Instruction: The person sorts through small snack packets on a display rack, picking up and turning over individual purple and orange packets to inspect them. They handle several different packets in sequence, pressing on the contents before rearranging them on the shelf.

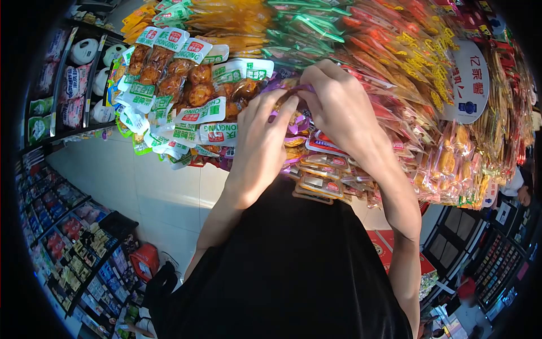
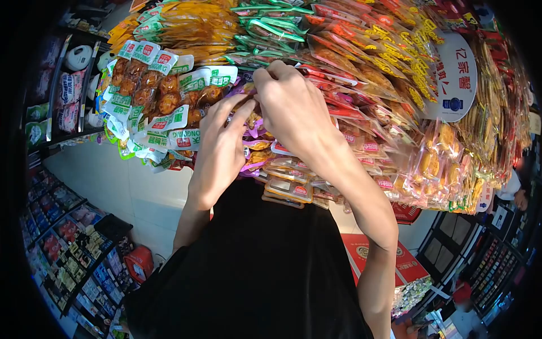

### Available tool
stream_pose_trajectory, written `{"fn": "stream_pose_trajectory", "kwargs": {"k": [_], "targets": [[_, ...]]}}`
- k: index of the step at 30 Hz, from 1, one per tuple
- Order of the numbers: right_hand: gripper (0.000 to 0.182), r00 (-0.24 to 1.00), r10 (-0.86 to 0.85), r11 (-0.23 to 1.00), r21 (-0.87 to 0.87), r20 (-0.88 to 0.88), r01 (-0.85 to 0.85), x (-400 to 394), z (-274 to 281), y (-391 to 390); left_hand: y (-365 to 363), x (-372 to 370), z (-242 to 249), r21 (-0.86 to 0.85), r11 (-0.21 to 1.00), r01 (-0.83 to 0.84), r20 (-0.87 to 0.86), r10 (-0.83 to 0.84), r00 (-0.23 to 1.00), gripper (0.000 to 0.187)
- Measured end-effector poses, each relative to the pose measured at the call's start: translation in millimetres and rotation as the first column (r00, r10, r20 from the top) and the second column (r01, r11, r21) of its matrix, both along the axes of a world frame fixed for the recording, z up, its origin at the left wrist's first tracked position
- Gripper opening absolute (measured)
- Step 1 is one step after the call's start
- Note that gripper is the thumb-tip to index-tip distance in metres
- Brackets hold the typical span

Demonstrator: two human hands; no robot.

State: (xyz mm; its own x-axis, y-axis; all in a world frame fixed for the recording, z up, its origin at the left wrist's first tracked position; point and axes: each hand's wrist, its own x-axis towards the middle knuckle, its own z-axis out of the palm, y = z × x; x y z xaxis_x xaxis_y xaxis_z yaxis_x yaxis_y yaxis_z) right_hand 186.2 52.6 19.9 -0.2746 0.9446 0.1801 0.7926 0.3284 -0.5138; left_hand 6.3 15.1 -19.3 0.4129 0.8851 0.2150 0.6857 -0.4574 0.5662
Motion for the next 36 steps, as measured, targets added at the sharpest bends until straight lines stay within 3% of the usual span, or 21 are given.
{"fn": "stream_pose_trajectory", "kwargs": {"k": [4, 12, 15, 17, 19, 21, 23, 24, 25, 26, 28, 29, 31, 34, 36], "targets": [[0.012, 0.996, 0.006, 1.0, -0.001, -0.086, -0.006, 1.0, -4.3, 0.6, 2.9, -3.7, 4.0, -0.021, 1.0, -0.015, -0.029, 0.014, 0.999, 0.049], [0.017, 0.988, 0.036, 0.994, 0.107, -0.147, -0.02, 7.8, 9.2, -11.0, 11.0, -6.7, -4.0, 0.08, 0.995, 0.06, -0.086, -0.053, 0.995, 0.04], [0.021, 0.987, 0.074, 0.979, 0.198, -0.143, -0.044, 14.4, 14.5, -15.3, 13.0, -6.9, 1.0, 0.073, 0.996, 0.05, 0.007, -0.05, 0.999, 0.038], [0.024, 0.985, 0.095, 0.967, 0.246, -0.143, -0.058, 15.8, 23.6, -19.7, 11.3, -6.6, 7.0, 0.035, 0.999, -0.01, 0.204, 0.003, 0.979, 0.038], [0.03, 0.953, 0.087, 0.995, 0.071, -0.291, -0.07, 14.4, 39.1, -26.3, 11.6, -7.6, 6.7, 0.061, 0.998, -0.006, 0.298, -0.013, 0.955, 0.034], [0.034, 0.951, 0.06, 0.998, 0.01, -0.304, -0.06, 13.0, 43.7, -30.6, 6.2, -7.3, 20.2, -0.299, 0.951, 0.072, 0.584, 0.123, 0.803, 0.029], [0.036, 0.944, 0.001, 0.995, -0.093, -0.331, -0.034, 12.3, 46.7, -31.7, 3.7, -12.4, 28.2, -0.351, 0.927, 0.13, 0.616, 0.124, 0.778, 0.032], [0.036, 0.943, 0.002, 0.995, -0.092, -0.332, -0.034, 12.9, 44.4, -32.1, 1.5, -14.0, 28.8, -0.436, 0.879, 0.193, 0.696, 0.194, 0.691, 0.037], [0.036, 0.882, -0.038, 0.989, -0.145, -0.47, -0.034, 13.9, 39.8, -32.7, 0.4, -14.9, 28.7, -0.506, 0.821, 0.265, 0.755, 0.273, 0.596, 0.044], [0.036, 0.8, -0.085, 0.979, -0.198, -0.594, -0.043, 14.3, 37.2, -32.9, 1.0, -14.0, 27.3, -0.505, 0.822, 0.263, 0.755, 0.273, 0.596, 0.044], [0.036, 0.729, -0.132, 0.968, -0.246, -0.671, -0.052, 11.7, 41.6, -34.9, 2.1, -11.1, 23.2, -0.391, 0.871, 0.298, 0.848, 0.216, 0.483, 0.04], [0.036, 0.651, -0.182, 0.954, -0.293, -0.737, -0.064, 10.7, 43.6, -35.6, 0.7, -12.3, 22.9, -0.392, 0.871, 0.298, 0.848, 0.216, 0.483, 0.04], [0.035, 0.632, -0.198, 0.951, -0.303, -0.749, -0.062, 10.7, 44.8, -35.2, -2.5, -15.4, 22.9, -0.498, 0.702, 0.509, 0.851, 0.285, 0.44, 0.043], [0.032, 0.578, -0.222, 0.94, -0.329, -0.785, -0.086, 10.9, 45.2, -35.5, -4.1, -14.9, 19.0, -0.47, 0.693, 0.546, 0.833, 0.145, 0.533, 0.042], [0.03, 0.543, -0.232, 0.932, -0.344, -0.807, -0.114, 11.0, 46.4, -36.1, -8.1, -14.3, 18.3, -0.485, 0.699, 0.526, 0.823, 0.16, 0.546, 0.042]]}}
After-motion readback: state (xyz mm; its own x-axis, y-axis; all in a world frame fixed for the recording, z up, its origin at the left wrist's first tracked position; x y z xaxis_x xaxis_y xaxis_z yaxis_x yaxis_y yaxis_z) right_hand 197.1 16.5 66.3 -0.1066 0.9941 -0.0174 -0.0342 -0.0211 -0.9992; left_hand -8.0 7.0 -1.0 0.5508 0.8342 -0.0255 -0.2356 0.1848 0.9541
